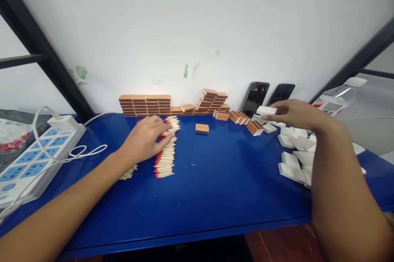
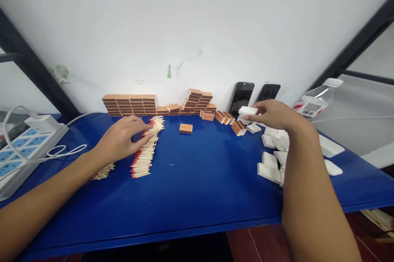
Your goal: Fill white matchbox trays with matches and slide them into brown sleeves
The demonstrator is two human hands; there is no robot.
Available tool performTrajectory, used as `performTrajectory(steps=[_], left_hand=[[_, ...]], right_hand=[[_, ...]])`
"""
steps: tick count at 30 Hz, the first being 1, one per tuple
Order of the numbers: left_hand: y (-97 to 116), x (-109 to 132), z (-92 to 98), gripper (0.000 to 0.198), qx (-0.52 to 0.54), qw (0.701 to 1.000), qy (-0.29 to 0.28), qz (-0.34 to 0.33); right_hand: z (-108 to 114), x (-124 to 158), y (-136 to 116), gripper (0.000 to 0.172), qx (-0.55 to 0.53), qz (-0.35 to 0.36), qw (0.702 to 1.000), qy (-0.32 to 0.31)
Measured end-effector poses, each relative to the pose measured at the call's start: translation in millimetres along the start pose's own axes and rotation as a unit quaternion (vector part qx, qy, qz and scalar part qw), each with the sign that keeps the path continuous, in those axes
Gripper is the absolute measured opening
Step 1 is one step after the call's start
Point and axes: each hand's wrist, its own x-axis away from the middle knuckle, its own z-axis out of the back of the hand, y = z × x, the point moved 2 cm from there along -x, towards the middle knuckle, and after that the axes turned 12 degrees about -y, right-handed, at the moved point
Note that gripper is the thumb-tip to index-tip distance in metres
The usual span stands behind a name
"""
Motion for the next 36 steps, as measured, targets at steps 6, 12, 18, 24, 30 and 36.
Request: performTrajectory(steps=[6, 12, 18, 24, 30, 36], left_hand=[[1, 1, -2.6, 0.025, 0.011, 1.000, -0.012, -0.006], [1, 0, -2.1, 0.023, 0.018, 1.000, -0.009, -0.010], [15, -1, 4.4, 0.046, 0.041, 0.998, 0.018, -0.048], [30, -1, 7.4, 0.048, 0.032, 0.993, 0.002, -0.111], [30, -2, 4.3, 0.034, 0.047, 0.991, 0.017, -0.122], [23, -4, 6.1, 0.033, 0.114, 0.989, -0.018, -0.097]], right_hand=[[-34, 20, -107, 0.056, -0.134, 0.235, 0.949, -0.163], [-66, 22, -140, 0.049, -0.124, 0.303, 0.929, -0.175], [-72, 38, -169, 0.046, -0.242, 0.349, 0.881, -0.207], [-94, 54, -197, 0.060, -0.387, 0.298, 0.813, -0.318], [-103, 58, -201, 0.068, -0.459, 0.272, 0.765, -0.361], [-104, 56, -200, 0.067, -0.413, 0.274, 0.818, -0.292]])
